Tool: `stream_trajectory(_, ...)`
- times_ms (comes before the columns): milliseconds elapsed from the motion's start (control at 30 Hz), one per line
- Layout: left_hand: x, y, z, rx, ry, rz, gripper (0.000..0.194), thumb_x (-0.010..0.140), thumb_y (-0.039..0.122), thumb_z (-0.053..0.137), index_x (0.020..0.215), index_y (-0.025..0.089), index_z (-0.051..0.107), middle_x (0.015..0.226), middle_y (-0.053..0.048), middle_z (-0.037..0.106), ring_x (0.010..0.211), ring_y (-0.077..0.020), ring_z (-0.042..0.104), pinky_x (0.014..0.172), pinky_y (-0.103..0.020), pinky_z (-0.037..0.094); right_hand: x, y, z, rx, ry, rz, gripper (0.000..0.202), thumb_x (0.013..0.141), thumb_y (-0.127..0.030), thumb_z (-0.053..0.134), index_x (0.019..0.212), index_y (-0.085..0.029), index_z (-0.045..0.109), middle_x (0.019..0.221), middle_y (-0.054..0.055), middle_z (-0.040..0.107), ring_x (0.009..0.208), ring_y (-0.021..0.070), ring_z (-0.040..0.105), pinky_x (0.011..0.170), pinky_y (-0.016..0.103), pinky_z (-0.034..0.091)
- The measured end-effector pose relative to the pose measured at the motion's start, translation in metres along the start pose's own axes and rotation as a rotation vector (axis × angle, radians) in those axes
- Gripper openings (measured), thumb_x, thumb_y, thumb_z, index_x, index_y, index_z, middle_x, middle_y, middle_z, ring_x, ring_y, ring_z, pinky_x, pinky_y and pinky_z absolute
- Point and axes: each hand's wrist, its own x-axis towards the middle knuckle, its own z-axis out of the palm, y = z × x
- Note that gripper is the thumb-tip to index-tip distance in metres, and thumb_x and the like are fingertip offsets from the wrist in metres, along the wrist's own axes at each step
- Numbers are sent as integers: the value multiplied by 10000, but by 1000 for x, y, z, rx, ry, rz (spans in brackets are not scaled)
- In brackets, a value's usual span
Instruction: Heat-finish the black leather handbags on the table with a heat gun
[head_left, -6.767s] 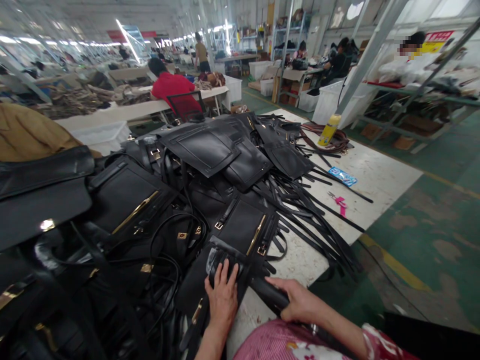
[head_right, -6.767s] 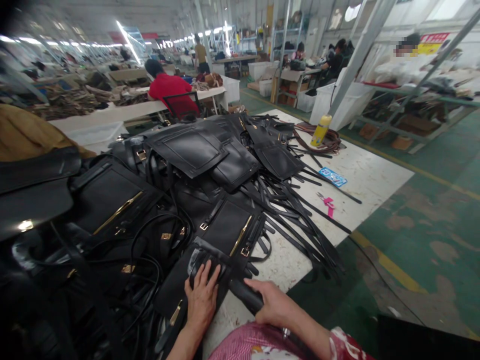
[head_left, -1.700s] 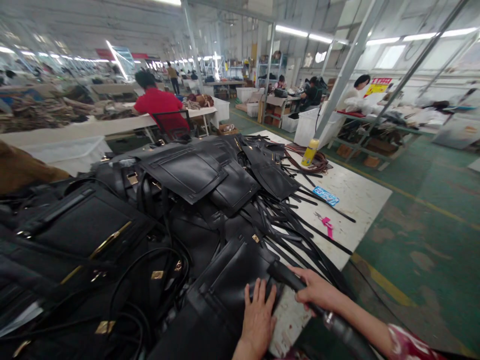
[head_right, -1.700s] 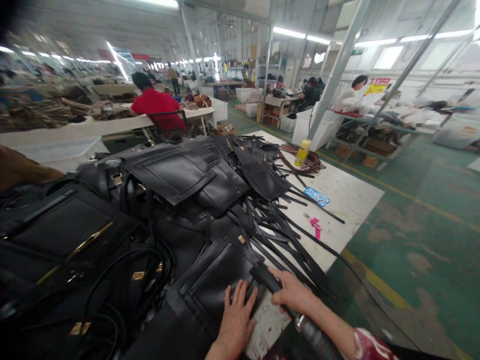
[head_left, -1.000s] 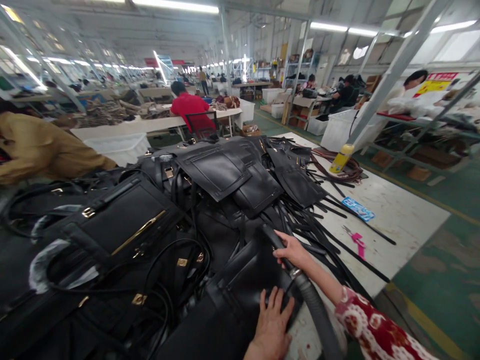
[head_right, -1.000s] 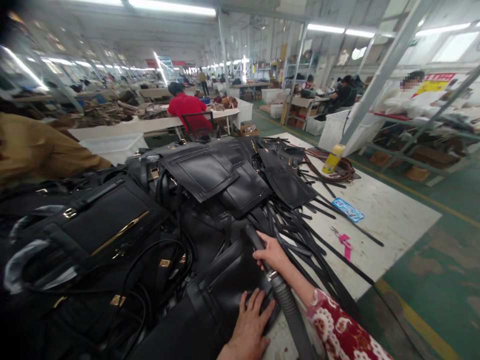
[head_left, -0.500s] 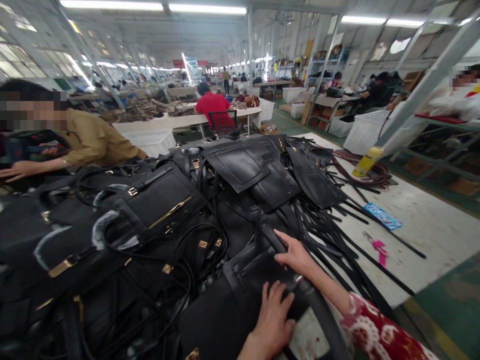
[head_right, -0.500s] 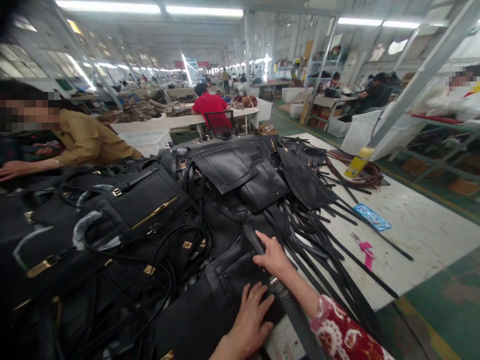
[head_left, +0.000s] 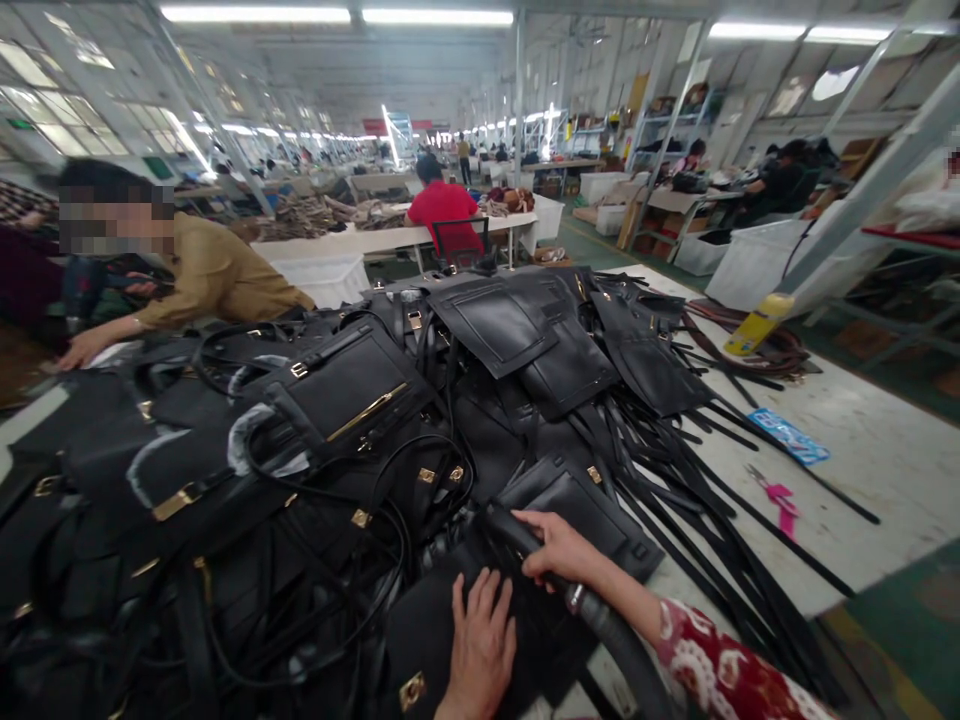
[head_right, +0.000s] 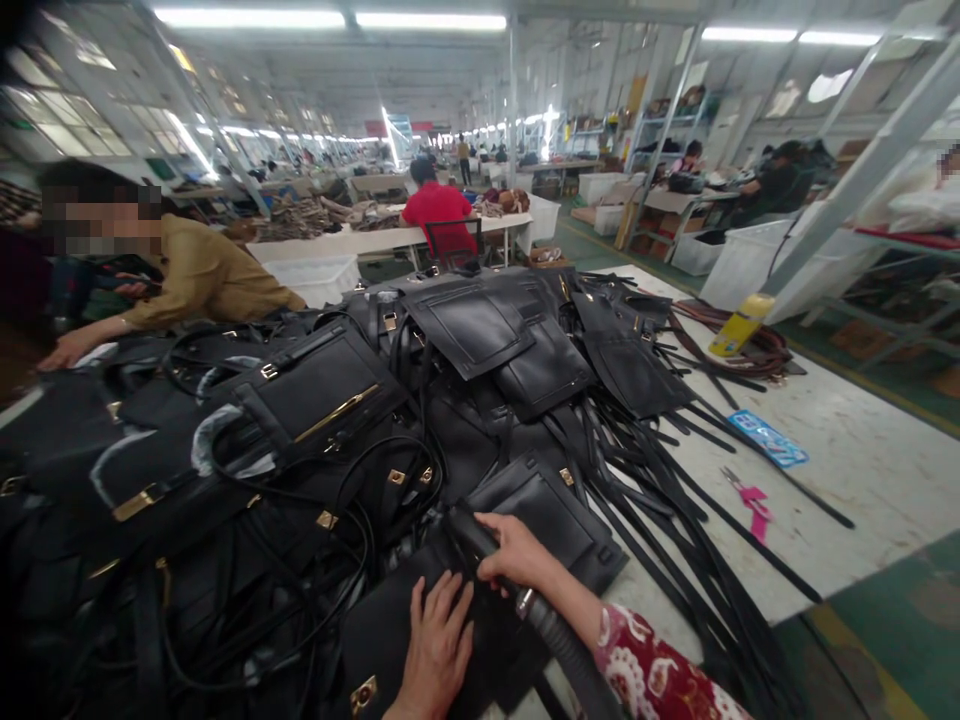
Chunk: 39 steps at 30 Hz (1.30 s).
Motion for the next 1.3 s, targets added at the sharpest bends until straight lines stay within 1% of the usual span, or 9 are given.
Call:
stream_trajectory(133, -1, 0, -5, -39, 49, -25, 442, 765, 152, 423, 1199, 236, 422, 1178, -42, 513, 1161, -225, 367, 1004, -506, 155, 4, -12, 2, 16, 15, -62, 805, 560, -89, 557, 1295, -243, 268, 722, -40, 571, 422, 71, 518, 364, 166, 434)
stream_trajectory(300, -2, 2, -7, -59, 141, -59, 391, 758, 189, 437, 1145, 227, 478, 1133, -51, 543, 1121, -226, 406, 988, -510, 178, 2, -17, 14, 2, -152, 24, 746, 513, -85, 597, 1223, -209, 405, 693, -11, 609, 398, 110, 545, 324, 162, 397)
stream_trajectory(467, -4, 0, -7, -62, 91, -65, 400, 763, 218, 437, 1162, 239, 466, 1162, -38, 528, 1136, -216, 389, 1002, -484, 160, 27, -22, 44, -16, -125, 18, 717, 510, -53, 583, 1203, -155, 430, 592, -45, 582, 368, 85, 502, 341, 158, 392)
stream_trajectory(567, -3, -2, -8, -55, 44, -76, 438, 760, 260, 453, 1197, 267, 426, 1207, -20, 496, 1154, -219, 367, 1005, -481, 152, 26, -23, 43, -25, -83, -6, 742, 521, -73, 595, 1231, -155, 395, 640, -36, 590, 398, 88, 509, 359, 173, 409)
stream_trajectory(700, 9, -9, -7, -51, -9, -130, 459, 766, 280, 453, 1221, 295, 393, 1298, -32, 406, 1210, -254, 292, 990, -529, 132, -8, -11, 15, -38, 12, -15, 793, 530, -104, 589, 1268, -217, 323, 768, -18, 592, 423, 89, 515, 363, 196, 431)
stream_trajectory(833, 24, -15, -4, -67, -41, -192, 446, 779, 273, 438, 1220, 319, 389, 1340, -37, 346, 1238, -269, 241, 974, -565, 125, -62, 15, -17, -50, 151, -1, 793, 545, -104, 552, 1284, -213, 284, 683, -44, 546, 409, 76, 477, 357, 177, 406)
stream_trajectory(900, 30, -15, -1, -67, -45, -201, 445, 778, 257, 441, 1215, 324, 395, 1340, -42, 344, 1239, -275, 240, 969, -575, 122, -92, 32, -27, -73, 141, 59, 799, 522, -77, 536, 1277, -200, 308, 674, -45, 543, 380, 63, 440, 348, 170, 382)
stream_trajectory(1067, 37, -10, 3, -92, -38, -201, 448, 770, 239, 454, 1206, 330, 407, 1335, -44, 353, 1236, -281, 248, 967, -579, 126, -140, 71, -24, -159, 22, 198, 806, 456, -40, 557, 1232, -195, 404, 746, -34, 561, 456, 72, 448, 378, 146, 335)
stream_trajectory(1300, 36, -2, 5, -66, -64, -208, 440, 781, 234, 434, 1211, 321, 403, 1355, -35, 318, 1246, -280, 217, 970, -580, 107, -134, 77, -8, -130, -43, 133, 787, 450, -14, 558, 1205, -194, 433, 756, -48, 544, 480, 50, 404, 370, 111, 266)
